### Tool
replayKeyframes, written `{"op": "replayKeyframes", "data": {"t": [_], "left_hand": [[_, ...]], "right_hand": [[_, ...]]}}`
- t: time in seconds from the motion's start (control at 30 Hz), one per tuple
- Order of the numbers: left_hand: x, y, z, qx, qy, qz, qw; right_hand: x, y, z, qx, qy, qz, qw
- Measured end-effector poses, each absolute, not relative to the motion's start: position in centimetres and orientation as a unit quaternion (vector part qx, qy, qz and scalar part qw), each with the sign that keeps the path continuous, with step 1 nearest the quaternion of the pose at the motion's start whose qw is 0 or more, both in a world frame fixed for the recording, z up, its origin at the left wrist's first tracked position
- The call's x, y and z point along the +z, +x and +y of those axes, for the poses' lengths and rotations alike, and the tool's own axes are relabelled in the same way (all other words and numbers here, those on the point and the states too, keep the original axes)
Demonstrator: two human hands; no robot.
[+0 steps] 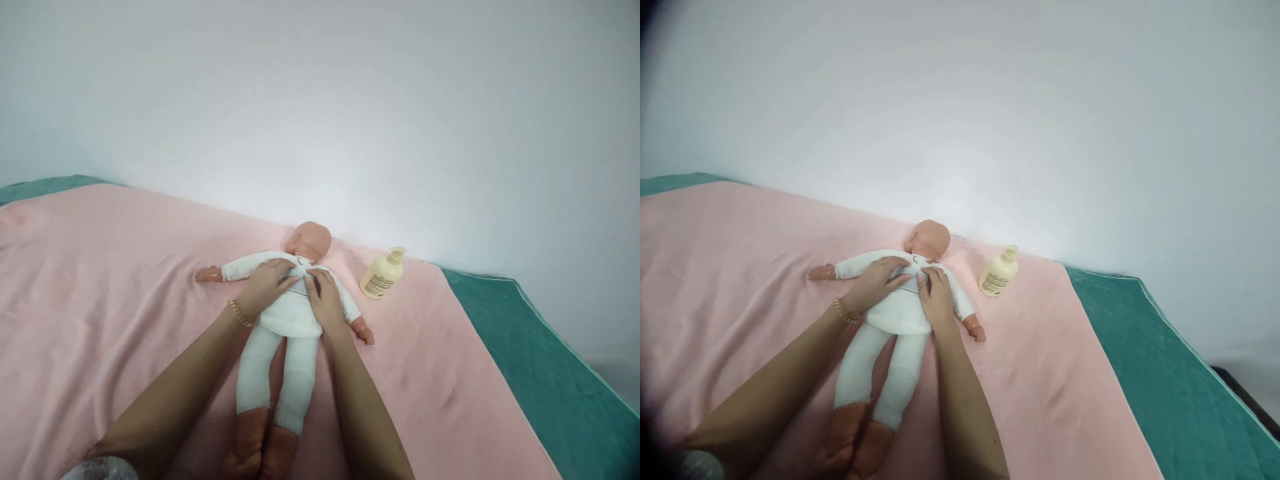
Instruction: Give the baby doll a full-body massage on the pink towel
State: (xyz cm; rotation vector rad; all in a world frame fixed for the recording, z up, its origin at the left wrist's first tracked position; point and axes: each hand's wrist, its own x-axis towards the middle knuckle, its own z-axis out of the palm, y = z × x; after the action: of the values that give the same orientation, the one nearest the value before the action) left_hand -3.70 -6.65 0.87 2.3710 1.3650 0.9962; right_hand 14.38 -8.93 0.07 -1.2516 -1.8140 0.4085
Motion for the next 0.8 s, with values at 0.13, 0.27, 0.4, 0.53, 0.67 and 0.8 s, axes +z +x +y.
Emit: {"op": "replayKeyframes", "data": {"t": [0.13,0.27,0.4,0.53,0.67,0.8], "left_hand": [[1.0,-3.8,-6.6,0.331,0.812,0.462,0.132],[0.9,-3.8,-6.5,0.326,0.815,0.46,0.133],[0.5,-3.7,-6.4,0.333,0.818,0.454,0.117],[0.1,-3.8,-6.3,0.328,0.823,0.452,0.103],[-0.1,-3.8,-6.1,0.318,0.826,0.452,0.108],[-0.1,-3.9,-5.9,0.315,0.826,0.454,0.11]], "right_hand": [[0.0,14.3,-8.7,0.169,-0.504,-0.739,0.415],[0.0,14.2,-8.8,0.167,-0.508,-0.74,0.408],[-0.3,14.0,-8.9,0.151,-0.508,-0.733,0.427],[-0.4,14.0,-8.8,0.154,-0.506,-0.738,0.42],[-0.3,14.1,-8.7,0.165,-0.513,-0.745,0.395],[-0.1,14.1,-8.7,0.173,-0.516,-0.748,0.379]]}}
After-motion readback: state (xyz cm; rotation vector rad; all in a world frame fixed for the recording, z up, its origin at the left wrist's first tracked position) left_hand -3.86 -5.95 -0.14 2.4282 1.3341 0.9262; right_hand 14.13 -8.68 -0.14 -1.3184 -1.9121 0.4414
